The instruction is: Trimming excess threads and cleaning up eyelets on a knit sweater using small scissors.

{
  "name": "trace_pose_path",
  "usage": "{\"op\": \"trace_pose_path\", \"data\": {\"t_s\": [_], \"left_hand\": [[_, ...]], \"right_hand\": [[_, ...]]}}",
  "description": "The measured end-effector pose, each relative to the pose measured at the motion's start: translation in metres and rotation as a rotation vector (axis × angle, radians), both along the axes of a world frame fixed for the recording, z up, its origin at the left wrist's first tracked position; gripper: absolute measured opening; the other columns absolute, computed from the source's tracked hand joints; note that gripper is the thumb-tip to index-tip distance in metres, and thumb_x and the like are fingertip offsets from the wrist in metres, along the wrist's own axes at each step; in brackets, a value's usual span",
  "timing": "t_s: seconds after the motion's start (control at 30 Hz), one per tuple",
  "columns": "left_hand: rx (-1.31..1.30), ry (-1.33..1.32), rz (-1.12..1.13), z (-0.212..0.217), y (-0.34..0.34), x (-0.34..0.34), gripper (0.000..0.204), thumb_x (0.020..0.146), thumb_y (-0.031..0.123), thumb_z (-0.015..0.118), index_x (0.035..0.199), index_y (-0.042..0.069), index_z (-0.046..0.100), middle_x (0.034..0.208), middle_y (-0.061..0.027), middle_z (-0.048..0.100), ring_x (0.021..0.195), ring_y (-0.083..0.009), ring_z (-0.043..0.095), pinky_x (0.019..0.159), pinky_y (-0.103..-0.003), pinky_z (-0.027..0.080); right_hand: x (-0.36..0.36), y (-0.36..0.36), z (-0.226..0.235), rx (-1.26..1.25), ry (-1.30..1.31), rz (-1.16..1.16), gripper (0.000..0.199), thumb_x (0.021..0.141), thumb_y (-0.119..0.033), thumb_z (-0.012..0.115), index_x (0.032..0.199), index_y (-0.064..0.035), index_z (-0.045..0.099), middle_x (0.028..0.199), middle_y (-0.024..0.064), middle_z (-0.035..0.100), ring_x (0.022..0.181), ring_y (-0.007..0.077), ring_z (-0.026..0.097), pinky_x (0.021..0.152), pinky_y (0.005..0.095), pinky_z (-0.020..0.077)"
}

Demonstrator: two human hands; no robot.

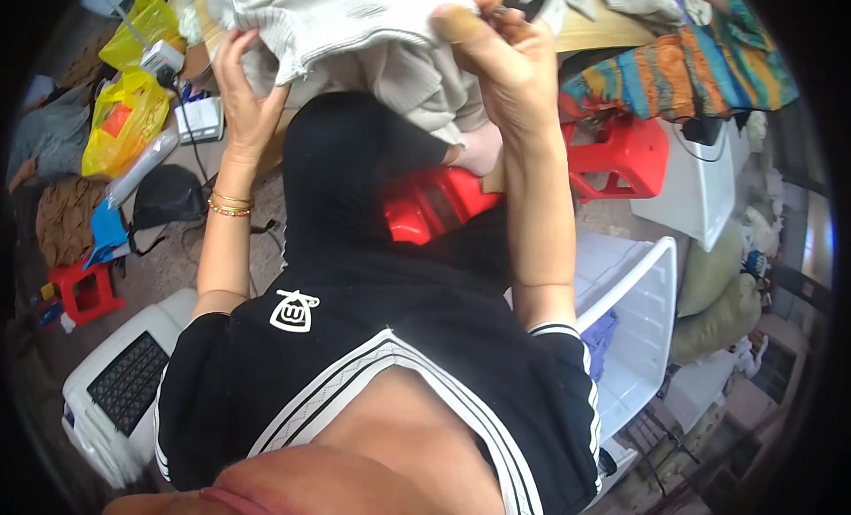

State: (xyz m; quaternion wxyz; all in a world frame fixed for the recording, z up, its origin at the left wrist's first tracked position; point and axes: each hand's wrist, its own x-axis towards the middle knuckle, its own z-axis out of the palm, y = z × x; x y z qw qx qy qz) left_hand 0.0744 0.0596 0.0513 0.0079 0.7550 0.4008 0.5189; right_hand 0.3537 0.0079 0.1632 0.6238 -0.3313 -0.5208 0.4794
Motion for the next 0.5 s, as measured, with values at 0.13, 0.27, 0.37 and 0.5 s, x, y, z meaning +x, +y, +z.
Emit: {"op": "trace_pose_path", "data": {"t_s": [0.13,0.27,0.37,0.5], "left_hand": [[0.089,-0.25,-0.023,0.058,0.011,0.025,0.066,0.079,0.016,0.081,0.134,0.005,0.045,0.143,-0.0146,0.044,0.131,-0.029,0.044,0.11,-0.037,0.035],[-0.202,-0.415,-0.398,0.131,0.009,0.062,0.06,0.087,0.029,0.07,0.137,0.001,0.052,0.136,-0.0146,0.05,0.122,-0.027,0.052,0.099,-0.034,0.046],[0.146,-0.128,-0.355,0.134,0.017,0.074,0.036,0.09,0.012,0.071,0.122,0.001,0.062,0.125,-0.0117,0.061,0.12,-0.0211,0.056,0.106,-0.033,0.038],[-0.227,-0.047,-0.82,0.144,0.003,0.084,0.019,0.092,0.007,0.064,0.109,-0.001,0.066,0.105,-0.0092,0.067,0.101,-0.0196,0.063,0.092,-0.03,0.048]], "right_hand": [[0.01,-0.024,0.039,0.135,0.356,-0.016,0.013,0.092,-0.001,0.064,0.105,-0.0026,0.062,0.087,0.0017,0.063,0.061,0.0028,0.048,0.057,0.0175,0.0422],[0.05,-0.054,0.077,0.258,0.356,0.026,0.019,0.096,-0.018,0.063,0.109,-0.0045,0.062,0.092,0.0046,0.064,0.064,0.0096,0.049,0.07,0.0279,0.0478],[0.065,-0.059,0.087,0.315,0.397,0.057,0.028,0.097,-0.022,0.062,0.116,-0.0017,0.062,0.108,0.0096,0.068,0.088,0.0205,0.064,0.089,0.0408,0.0522],[0.081,-0.101,0.095,0.391,0.454,-0.163,0.047,0.096,-0.032,0.056,0.127,0.0035,0.058,0.127,0.0201,0.062,0.117,0.0359,0.06,0.105,0.0519,0.0442]]}}
